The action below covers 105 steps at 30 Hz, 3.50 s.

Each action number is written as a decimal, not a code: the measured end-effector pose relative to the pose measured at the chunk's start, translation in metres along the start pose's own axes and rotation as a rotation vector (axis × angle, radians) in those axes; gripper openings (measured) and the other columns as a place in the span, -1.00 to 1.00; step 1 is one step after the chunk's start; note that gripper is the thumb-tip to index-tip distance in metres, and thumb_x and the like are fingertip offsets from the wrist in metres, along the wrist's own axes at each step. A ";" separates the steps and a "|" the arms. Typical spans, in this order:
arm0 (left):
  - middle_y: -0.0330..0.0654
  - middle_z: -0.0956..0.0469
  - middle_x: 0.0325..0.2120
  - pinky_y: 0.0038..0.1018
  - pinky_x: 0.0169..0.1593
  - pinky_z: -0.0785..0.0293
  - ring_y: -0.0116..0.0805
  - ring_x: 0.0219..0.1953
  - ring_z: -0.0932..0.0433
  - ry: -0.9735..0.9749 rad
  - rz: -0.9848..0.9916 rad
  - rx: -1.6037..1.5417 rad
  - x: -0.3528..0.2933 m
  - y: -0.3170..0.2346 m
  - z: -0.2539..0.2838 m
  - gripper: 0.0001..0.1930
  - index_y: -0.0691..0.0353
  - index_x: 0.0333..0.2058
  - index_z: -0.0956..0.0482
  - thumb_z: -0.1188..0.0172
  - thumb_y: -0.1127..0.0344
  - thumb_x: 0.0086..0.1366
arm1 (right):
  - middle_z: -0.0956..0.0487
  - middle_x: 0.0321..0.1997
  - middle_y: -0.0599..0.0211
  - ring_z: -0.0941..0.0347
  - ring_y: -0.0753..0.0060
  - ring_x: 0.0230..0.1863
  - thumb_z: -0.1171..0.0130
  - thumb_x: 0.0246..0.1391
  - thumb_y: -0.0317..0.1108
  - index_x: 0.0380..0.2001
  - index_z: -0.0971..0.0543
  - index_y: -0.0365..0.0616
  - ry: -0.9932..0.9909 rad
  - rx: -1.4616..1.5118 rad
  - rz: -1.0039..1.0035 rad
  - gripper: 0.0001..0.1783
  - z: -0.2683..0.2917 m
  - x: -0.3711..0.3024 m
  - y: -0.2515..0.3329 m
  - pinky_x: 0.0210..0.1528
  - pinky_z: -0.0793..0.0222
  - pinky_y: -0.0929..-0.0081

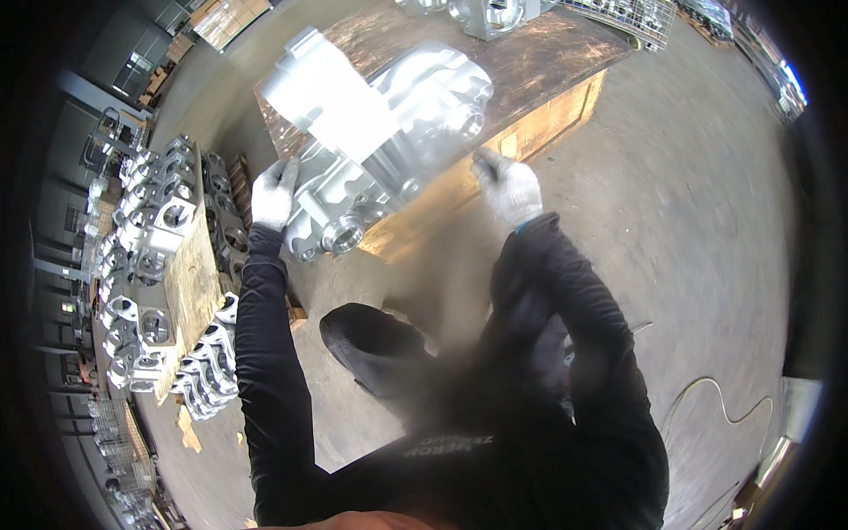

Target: The person kneels on the floor and finishes a metal part by hand. They rub the surface with a red abrasive block, then scrape edges with a metal file, and finally wipe the part with a white cloth. The finished part is placed on a wooden pallet with other similar parts.

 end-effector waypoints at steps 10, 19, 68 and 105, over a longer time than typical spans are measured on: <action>0.04 -0.77 -0.09 -0.36 0.10 -0.54 -0.23 -0.07 -0.71 -0.010 0.130 -0.359 0.000 0.025 -0.010 -0.64 0.43 0.06 -0.69 -0.27 0.24 0.49 | -0.74 -0.21 -0.07 -0.71 -0.10 -0.18 -0.26 0.36 -0.09 0.01 -0.73 -0.14 -0.074 -0.300 0.220 -0.63 0.029 0.060 -0.014 -0.13 -0.63 0.12; 0.04 -0.77 -0.08 -0.40 0.13 -0.51 -0.31 -0.05 -0.68 -0.048 0.146 -0.270 -0.003 0.014 -0.006 -0.62 0.46 0.08 -0.67 -0.25 0.21 0.52 | -0.69 -0.34 -0.12 -0.67 -0.20 -0.24 -0.21 0.34 -0.13 -0.01 -0.74 -0.07 0.070 -0.157 0.035 -0.67 -0.013 0.030 0.016 -0.19 -0.57 0.03; 0.14 -0.47 0.26 -0.10 0.38 -0.39 0.21 0.32 -0.43 -0.295 -0.386 0.048 0.173 -0.142 0.013 -0.38 0.18 0.30 -0.42 -0.14 0.39 0.20 | -0.74 -0.17 0.11 -0.71 -0.04 -0.18 -0.31 0.34 -0.15 0.18 -0.57 -0.04 0.190 -0.213 0.160 -0.57 0.005 -0.035 0.029 -0.20 -0.62 0.17; 0.05 -0.49 0.20 -0.10 0.32 -0.43 0.15 0.24 -0.50 -0.376 -0.475 0.042 0.174 -0.145 0.009 -0.47 0.05 0.22 -0.51 -0.25 0.19 0.26 | -0.67 -0.40 0.34 -0.59 0.47 -0.33 -0.33 0.36 -0.05 0.06 -0.75 -0.18 0.510 0.021 0.010 -0.56 0.024 0.062 0.009 -0.24 -0.51 0.44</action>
Point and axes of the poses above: each hand's wrist, its own x-axis towards the middle knuckle, its own z-axis out of the back of the hand, y = z × x, the point moved 8 cm from there along x, towards the middle knuckle
